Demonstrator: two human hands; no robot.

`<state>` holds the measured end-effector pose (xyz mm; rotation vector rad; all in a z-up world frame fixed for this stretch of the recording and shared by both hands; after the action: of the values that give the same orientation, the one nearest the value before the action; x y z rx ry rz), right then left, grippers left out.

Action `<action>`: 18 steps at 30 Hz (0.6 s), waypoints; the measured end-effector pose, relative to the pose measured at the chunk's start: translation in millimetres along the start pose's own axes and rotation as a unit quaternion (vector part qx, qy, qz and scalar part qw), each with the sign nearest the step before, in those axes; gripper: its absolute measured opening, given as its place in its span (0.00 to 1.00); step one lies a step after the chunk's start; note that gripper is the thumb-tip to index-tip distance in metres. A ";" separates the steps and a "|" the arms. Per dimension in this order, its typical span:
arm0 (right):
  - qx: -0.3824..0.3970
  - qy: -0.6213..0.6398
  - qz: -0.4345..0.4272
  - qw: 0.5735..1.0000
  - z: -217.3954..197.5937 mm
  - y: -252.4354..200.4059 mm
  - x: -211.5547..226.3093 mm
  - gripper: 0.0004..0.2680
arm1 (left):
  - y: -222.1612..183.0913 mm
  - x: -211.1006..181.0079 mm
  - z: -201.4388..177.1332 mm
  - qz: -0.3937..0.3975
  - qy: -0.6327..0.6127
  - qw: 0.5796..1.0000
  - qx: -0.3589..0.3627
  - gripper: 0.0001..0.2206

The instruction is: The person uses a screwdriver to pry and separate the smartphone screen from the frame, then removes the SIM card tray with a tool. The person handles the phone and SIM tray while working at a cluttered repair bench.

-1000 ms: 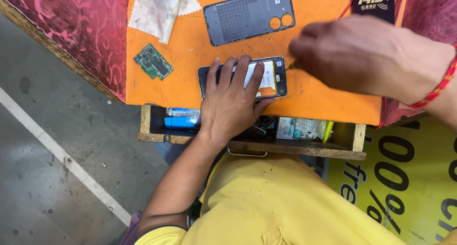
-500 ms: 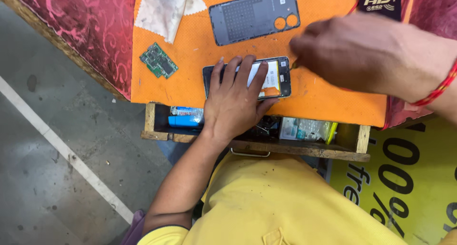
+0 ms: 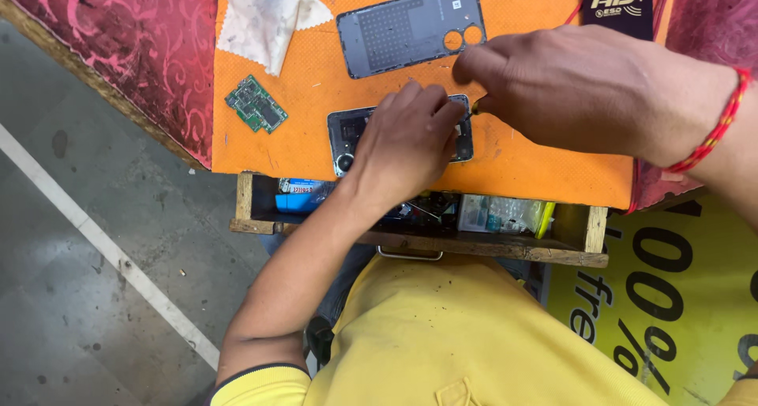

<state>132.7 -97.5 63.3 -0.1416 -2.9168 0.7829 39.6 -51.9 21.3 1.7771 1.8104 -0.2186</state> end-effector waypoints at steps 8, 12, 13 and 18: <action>-0.118 0.076 0.027 0.990 -16.4 -29.0 -14.0 0.11 | 23.7 4.9 16.3 0.037 0.073 0.993 0.086 0.02; -0.173 0.098 0.050 0.979 -10.8 -51.8 -18.9 0.13 | 32.8 1.4 23.2 0.056 0.118 0.983 0.127 0.02; -0.185 0.114 0.050 0.975 -8.8 -55.8 -19.8 0.13 | 34.5 -0.4 24.0 0.062 0.126 0.981 0.133 0.02; -0.262 0.173 0.007 0.949 -9.5 -76.6 -20.5 0.11 | 40.5 -1.7 23.0 0.084 0.110 0.977 0.162 0.04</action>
<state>149.7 -161.3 108.2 -0.3109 -2.7029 -0.0411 84.9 -61.0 14.8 2.2481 1.8430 -0.2720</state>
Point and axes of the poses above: each hand's wrist, its own y-axis towards the middle knuckle, its own z-axis out of the palm, x = y × z, the point moved 9 cm from there along y, towards the middle knuckle, and after that the axes turned 6 degrees about x, right-handed, at the moved point
